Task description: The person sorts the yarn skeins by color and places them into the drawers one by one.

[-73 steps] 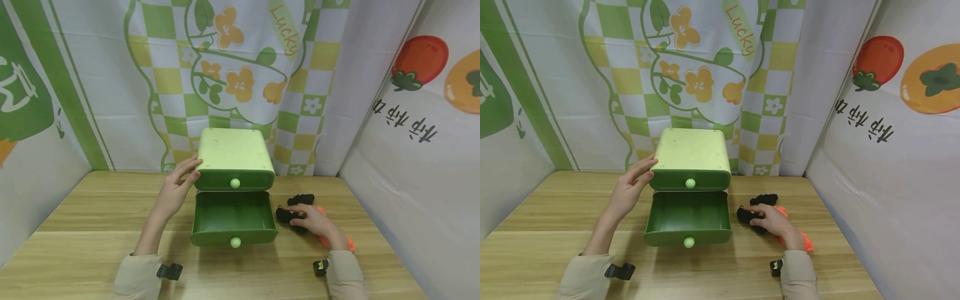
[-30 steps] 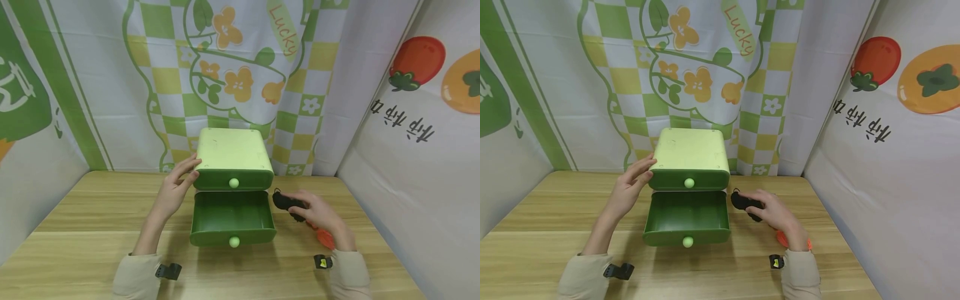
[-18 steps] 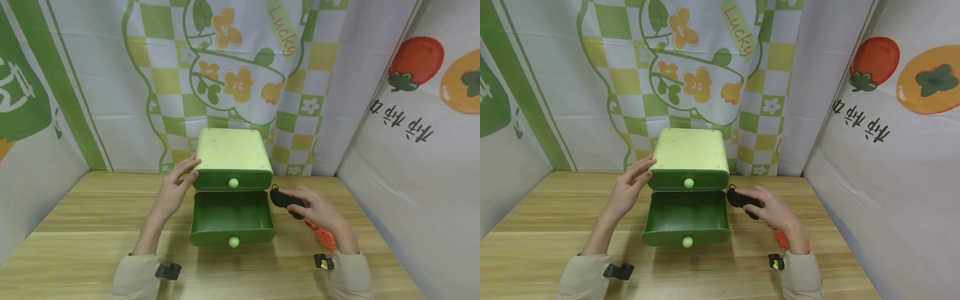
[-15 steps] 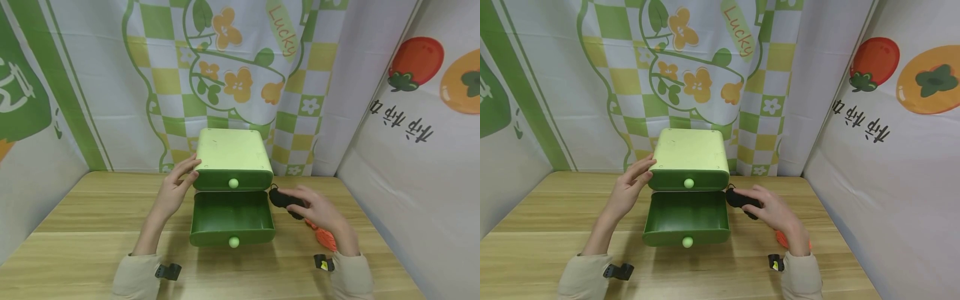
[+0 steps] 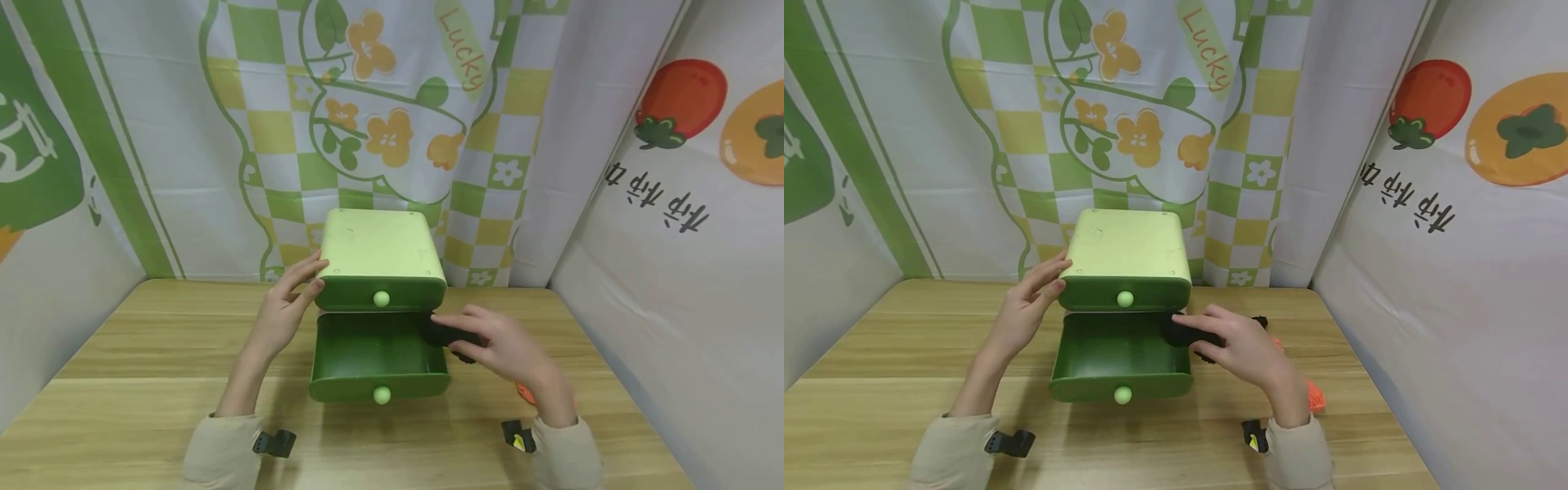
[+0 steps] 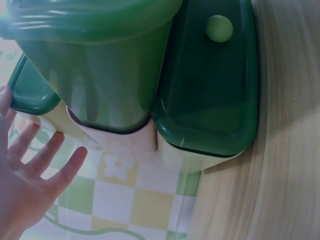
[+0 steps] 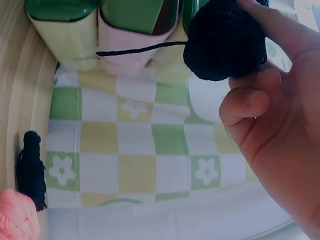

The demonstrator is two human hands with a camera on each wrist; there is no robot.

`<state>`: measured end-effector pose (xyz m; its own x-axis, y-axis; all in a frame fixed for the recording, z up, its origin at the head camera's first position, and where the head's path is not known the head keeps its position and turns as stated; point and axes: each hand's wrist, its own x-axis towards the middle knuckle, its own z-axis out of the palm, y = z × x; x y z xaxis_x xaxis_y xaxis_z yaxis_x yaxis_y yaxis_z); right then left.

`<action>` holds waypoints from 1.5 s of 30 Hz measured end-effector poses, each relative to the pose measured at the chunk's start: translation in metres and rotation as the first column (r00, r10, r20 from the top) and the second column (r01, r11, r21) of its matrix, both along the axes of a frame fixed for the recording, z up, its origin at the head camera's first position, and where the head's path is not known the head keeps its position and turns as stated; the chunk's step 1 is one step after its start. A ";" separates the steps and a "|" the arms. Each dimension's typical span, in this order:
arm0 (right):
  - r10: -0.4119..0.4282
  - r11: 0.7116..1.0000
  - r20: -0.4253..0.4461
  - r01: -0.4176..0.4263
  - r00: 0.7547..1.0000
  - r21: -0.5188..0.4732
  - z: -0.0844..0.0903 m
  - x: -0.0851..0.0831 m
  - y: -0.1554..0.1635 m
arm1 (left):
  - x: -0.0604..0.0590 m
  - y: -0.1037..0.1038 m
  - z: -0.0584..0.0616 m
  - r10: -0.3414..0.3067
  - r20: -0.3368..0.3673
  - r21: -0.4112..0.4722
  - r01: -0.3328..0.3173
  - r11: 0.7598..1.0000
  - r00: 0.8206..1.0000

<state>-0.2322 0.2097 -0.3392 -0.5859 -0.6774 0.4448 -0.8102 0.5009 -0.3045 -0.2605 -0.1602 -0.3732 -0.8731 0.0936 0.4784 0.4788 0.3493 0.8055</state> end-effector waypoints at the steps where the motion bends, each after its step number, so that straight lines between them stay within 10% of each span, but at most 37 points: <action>1: 0.004 1.000 -0.005 -0.004 1.000 0.005 0.000 0.001 -0.002 | 0.000 0.000 0.000 -0.002 0.000 0.002 0.002 1.000 1.000; 19: 0.108 0.994 -0.149 -0.101 0.983 0.049 -0.002 0.012 -0.034 | -0.001 -0.001 0.000 -0.004 -0.001 0.006 0.004 1.000 1.000; 45: 0.089 0.991 -0.093 -0.078 0.992 0.112 -0.014 0.008 -0.047 | 0.000 -0.001 0.000 -0.008 -0.010 0.008 0.008 1.000 1.000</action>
